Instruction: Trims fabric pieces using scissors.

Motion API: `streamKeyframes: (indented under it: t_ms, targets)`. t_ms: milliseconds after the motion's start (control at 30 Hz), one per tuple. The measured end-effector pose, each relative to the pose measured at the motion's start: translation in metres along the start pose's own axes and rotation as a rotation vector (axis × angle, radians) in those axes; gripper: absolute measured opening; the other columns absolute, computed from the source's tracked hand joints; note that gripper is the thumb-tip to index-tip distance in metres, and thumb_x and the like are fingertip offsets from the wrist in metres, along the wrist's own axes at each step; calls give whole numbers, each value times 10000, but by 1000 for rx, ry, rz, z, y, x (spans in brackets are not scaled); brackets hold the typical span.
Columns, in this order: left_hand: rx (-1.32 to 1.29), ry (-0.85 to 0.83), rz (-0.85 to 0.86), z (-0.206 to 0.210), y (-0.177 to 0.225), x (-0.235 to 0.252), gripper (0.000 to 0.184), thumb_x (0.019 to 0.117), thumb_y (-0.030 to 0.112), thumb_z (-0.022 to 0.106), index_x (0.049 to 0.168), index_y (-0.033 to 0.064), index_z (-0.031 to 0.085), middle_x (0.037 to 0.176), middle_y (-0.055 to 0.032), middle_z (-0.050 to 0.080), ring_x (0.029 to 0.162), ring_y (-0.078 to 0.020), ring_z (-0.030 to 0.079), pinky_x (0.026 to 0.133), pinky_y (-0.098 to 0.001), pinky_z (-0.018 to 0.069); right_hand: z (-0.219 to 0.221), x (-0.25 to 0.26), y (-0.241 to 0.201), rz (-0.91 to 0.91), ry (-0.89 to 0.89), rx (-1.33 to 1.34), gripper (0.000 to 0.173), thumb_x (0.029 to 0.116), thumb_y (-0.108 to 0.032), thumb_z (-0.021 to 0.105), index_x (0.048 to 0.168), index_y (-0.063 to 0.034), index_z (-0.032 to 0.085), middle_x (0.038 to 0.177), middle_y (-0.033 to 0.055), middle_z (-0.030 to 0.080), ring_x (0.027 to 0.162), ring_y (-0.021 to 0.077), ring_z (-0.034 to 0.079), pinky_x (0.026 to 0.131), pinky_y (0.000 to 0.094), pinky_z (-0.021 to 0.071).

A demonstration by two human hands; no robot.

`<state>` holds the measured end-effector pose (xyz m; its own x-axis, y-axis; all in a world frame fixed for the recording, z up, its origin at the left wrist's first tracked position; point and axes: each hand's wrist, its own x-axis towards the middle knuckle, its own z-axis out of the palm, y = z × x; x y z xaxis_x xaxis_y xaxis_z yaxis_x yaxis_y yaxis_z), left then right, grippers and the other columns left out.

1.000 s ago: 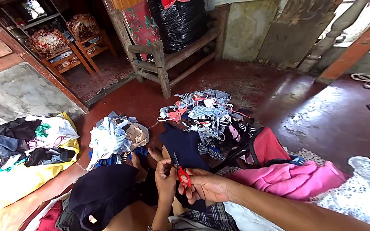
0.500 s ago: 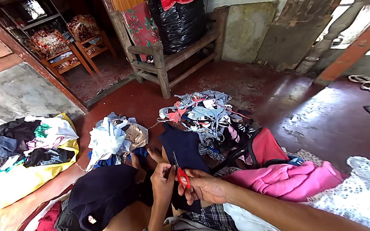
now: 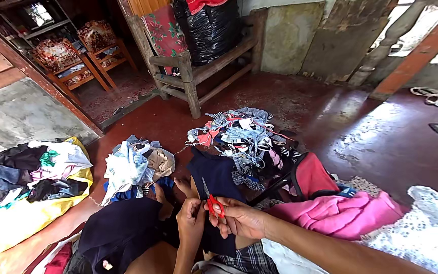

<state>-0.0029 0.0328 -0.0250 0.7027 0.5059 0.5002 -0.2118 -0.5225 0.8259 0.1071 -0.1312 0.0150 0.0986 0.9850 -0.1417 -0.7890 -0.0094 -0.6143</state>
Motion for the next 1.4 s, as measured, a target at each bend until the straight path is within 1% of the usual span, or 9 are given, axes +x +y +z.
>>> streamKeyframes:
  t_ms: [267, 433, 600, 867, 1033, 1167, 1200, 1333, 1400]
  targets:
    - [23, -6, -9, 0, 4, -5, 135, 849, 50, 763, 947, 15, 678, 766, 0, 672, 605, -33, 599, 564, -181, 540, -8, 2, -4, 33, -4, -86, 234, 1047, -302, 590, 1219, -145, 568, 950, 49, 664, 762, 153, 677, 722, 330, 607]
    - [50, -10, -18, -2, 6, -12, 126, 850, 44, 743, 953, 11, 678, 775, -5, 675, 619, -31, 605, 581, -184, 548, -6, 1, 1, 28, 0, -83, 267, 1046, -346, 576, 1226, -149, 577, 945, 40, 662, 776, 151, 673, 744, 336, 603]
    - [67, -30, -37, 3, 7, -17, 131, 825, 29, 731, 943, 17, 674, 763, -8, 664, 609, -30, 597, 565, -182, 537, -1, -1, 1, 9, 57, -82, 227, 1034, -275, 613, 1213, -146, 556, 931, 32, 658, 744, 139, 663, 712, 315, 597]
    - [53, -31, -76, 3, 7, -25, 134, 831, 45, 750, 943, 26, 678, 779, -3, 675, 605, -30, 605, 562, -180, 544, -10, 2, -5, 49, 23, -122, 273, 1040, -366, 584, 1197, -142, 584, 945, 48, 669, 759, 149, 672, 722, 320, 598]
    - [30, -61, -95, 4, 13, -31, 144, 839, 59, 761, 950, 23, 677, 790, -10, 682, 634, -40, 626, 597, -189, 564, -6, 1, -5, 41, 48, -118, 248, 1027, -295, 622, 1215, -144, 565, 931, 36, 661, 734, 138, 660, 701, 308, 594]
    - [40, -59, -120, 3, 16, -36, 128, 825, 60, 752, 922, 37, 671, 754, 3, 664, 609, -32, 607, 562, -185, 544, -12, 3, -11, 95, 8, -161, 352, 1027, -463, 570, 1211, -164, 586, 938, 26, 659, 759, 132, 663, 722, 302, 590]
    - [32, -62, -127, 1, 17, -37, 125, 827, 56, 750, 923, 39, 673, 755, 2, 667, 611, -34, 612, 562, -189, 549, -13, 3, -11, 98, 3, -165, 362, 1024, -471, 571, 1212, -162, 589, 939, 28, 664, 758, 132, 667, 720, 299, 592]
    - [21, -105, -135, -3, 22, -44, 111, 837, 46, 730, 928, 39, 667, 759, 3, 667, 609, -36, 605, 559, -191, 541, -5, 2, -9, 42, 82, -180, 274, 1003, -324, 651, 1200, -144, 590, 893, 17, 639, 724, 124, 645, 681, 296, 586]
    - [16, -130, -148, -4, 25, -46, 115, 834, 45, 731, 927, 41, 664, 761, 2, 667, 609, -37, 607, 556, -192, 540, -5, 1, -9, 54, 71, -193, 278, 1010, -336, 641, 1206, -145, 594, 899, 17, 640, 734, 130, 644, 695, 309, 587]
